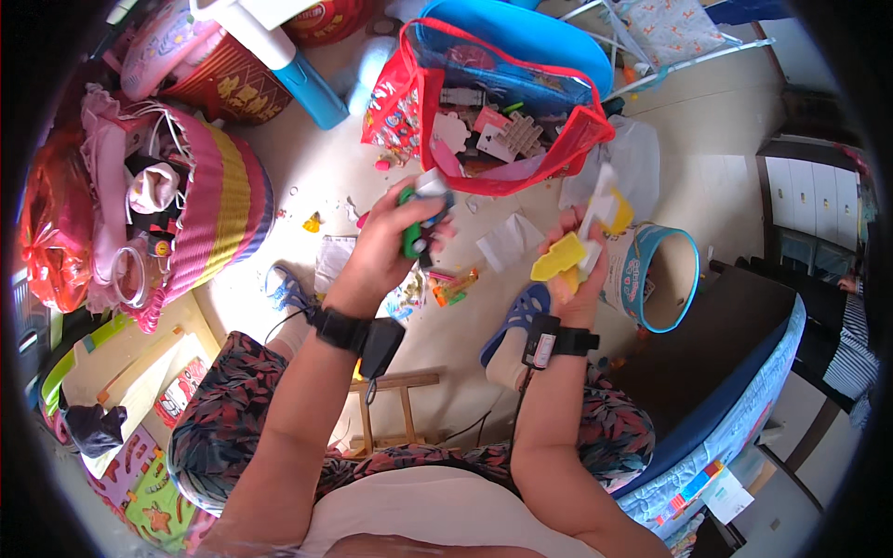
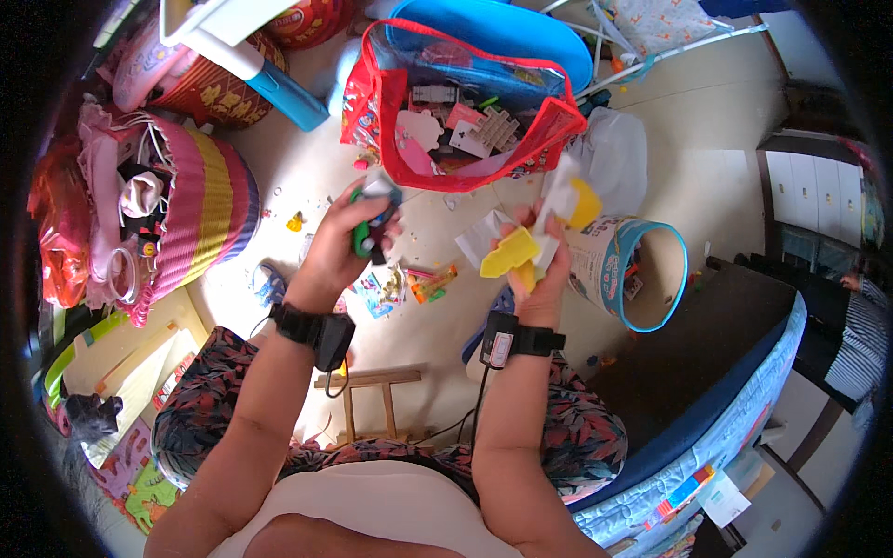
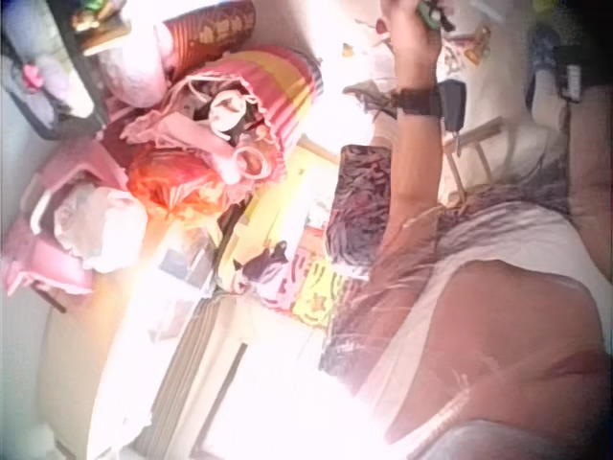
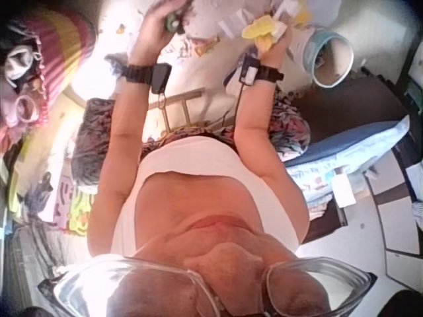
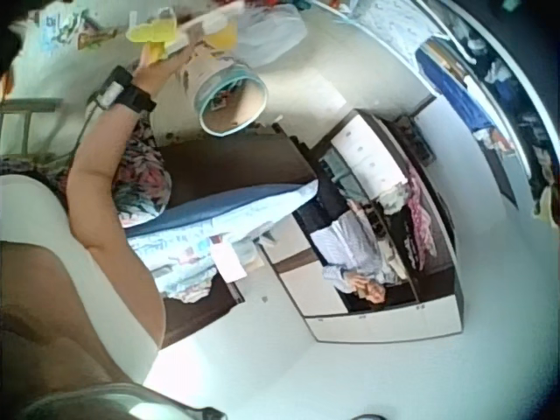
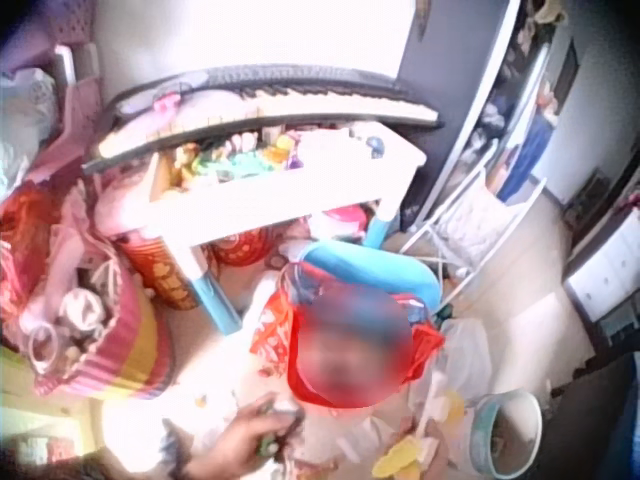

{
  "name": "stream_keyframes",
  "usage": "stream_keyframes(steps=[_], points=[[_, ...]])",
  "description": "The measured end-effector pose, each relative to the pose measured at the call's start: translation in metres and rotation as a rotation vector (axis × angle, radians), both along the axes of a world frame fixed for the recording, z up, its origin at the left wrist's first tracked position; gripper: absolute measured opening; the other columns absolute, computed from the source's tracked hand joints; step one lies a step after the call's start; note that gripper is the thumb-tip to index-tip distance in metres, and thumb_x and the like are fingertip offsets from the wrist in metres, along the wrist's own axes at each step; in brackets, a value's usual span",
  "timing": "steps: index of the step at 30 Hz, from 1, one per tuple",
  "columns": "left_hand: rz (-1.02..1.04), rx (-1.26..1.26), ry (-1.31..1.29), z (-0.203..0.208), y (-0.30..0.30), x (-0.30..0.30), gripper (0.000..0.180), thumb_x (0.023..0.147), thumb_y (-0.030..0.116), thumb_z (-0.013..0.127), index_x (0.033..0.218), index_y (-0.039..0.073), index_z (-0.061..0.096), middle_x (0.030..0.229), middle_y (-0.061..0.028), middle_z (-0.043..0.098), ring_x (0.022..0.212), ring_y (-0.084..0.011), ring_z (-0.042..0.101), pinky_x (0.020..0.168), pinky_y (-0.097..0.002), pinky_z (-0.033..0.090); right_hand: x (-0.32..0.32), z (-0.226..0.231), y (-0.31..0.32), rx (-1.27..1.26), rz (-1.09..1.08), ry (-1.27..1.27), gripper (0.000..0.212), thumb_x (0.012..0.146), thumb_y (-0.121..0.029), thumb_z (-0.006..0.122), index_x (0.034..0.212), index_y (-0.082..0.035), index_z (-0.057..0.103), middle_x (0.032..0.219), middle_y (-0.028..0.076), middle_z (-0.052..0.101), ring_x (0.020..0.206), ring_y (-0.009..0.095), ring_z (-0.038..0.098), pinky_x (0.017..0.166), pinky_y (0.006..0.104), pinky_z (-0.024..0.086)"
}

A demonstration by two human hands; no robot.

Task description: The person picks up toy pieces, stickers, and cards from the floor, place them into a red bag, and سپس puts plush toys into a pink basket and a blue bin.

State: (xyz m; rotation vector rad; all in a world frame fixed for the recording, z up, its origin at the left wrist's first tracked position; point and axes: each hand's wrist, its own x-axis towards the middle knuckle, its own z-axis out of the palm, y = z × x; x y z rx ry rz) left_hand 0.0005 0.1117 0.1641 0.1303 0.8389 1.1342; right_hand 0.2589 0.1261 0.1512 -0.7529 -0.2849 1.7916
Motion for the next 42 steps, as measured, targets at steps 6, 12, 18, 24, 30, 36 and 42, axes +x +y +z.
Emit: stream_keyframes(steps=[6,12,18,24,30,36,42], points=[[-0.147,0.026,-0.023,-0.017,0.117,0.032,0.018,0.088,0.011,0.059,0.102,0.001,0.055,0.092,-0.0113,0.063,0.076,-0.0212,0.065,0.064,-0.0302,0.055,-0.073,0.022,0.107,-0.292,0.143,-0.284,0.025,0.095,-0.029,0.050,0.106,-0.008,0.054,0.100,0.009,0.062,0.094,0.024,0.060,0.079,0.0456,0.050],[-0.161,0.298,0.625,-0.015,0.106,-0.016,0.034,0.090,0.016,0.058,0.119,-0.001,0.053,0.101,-0.0104,0.063,0.090,-0.0203,0.063,0.083,-0.0314,0.051,-0.080,0.016,0.120,-0.316,-0.002,-0.353,0.032,0.091,-0.016,0.055,0.117,0.001,0.048,0.107,0.015,0.058,0.097,0.031,0.058,0.090,0.0422,0.047],[0.388,-0.104,0.742,-0.088,0.007,-0.119,0.027,0.085,0.013,0.061,0.108,-0.002,0.060,0.091,-0.0127,0.065,0.079,-0.0200,0.064,0.071,-0.0294,0.053,-0.090,0.001,0.057,0.136,0.207,-0.414,0.020,0.089,-0.010,0.057,0.107,-0.003,0.059,0.095,0.009,0.064,0.075,0.014,0.060,0.069,0.0279,0.049],[-0.090,0.006,1.579,-0.229,-0.051,-0.083,0.019,0.081,0.019,0.063,0.091,0.003,0.063,0.081,-0.0190,0.062,0.070,-0.0307,0.063,0.064,-0.0409,0.051,-0.132,-0.122,-0.011,-0.043,0.664,-0.679,0.013,0.086,-0.010,0.063,0.097,-0.004,0.064,0.079,0.000,0.060,0.061,0.007,0.050,0.054,0.0209,0.041],[-0.201,-0.195,1.752,-0.255,-0.046,-0.063,0.025,0.077,0.021,0.067,0.092,0.003,0.059,0.086,-0.0197,0.060,0.078,-0.0377,0.061,0.070,-0.0453,0.050,-0.160,-0.202,-0.013,-0.024,0.636,-1.014,0.019,0.078,-0.009,0.068,0.096,-0.004,0.064,0.077,0.001,0.061,0.063,0.010,0.056,0.056,0.0248,0.045],[-0.129,-0.015,1.734,-0.259,-0.057,-0.076,0.023,0.072,0.016,0.071,0.087,0.004,0.060,0.084,-0.0170,0.060,0.077,-0.0382,0.060,0.068,-0.0455,0.048,-0.221,-0.220,0.060,0.915,0.280,-1.517,0.031,0.071,-0.005,0.070,0.101,-0.004,0.062,0.090,0.011,0.059,0.079,0.026,0.060,0.070,0.0364,0.049],[-0.021,-0.162,1.215,-0.230,-0.064,-0.084,0.023,0.068,0.010,0.072,0.086,0.003,0.060,0.068,-0.0058,0.064,0.062,-0.0148,0.062,0.060,-0.0266,0.049,-0.234,-0.254,0.079,1.075,0.604,-1.829,0.012,0.079,-0.011,0.061,0.088,-0.006,0.056,0.095,0.013,0.055,0.088,0.033,0.056,0.076,0.0426,0.047]])
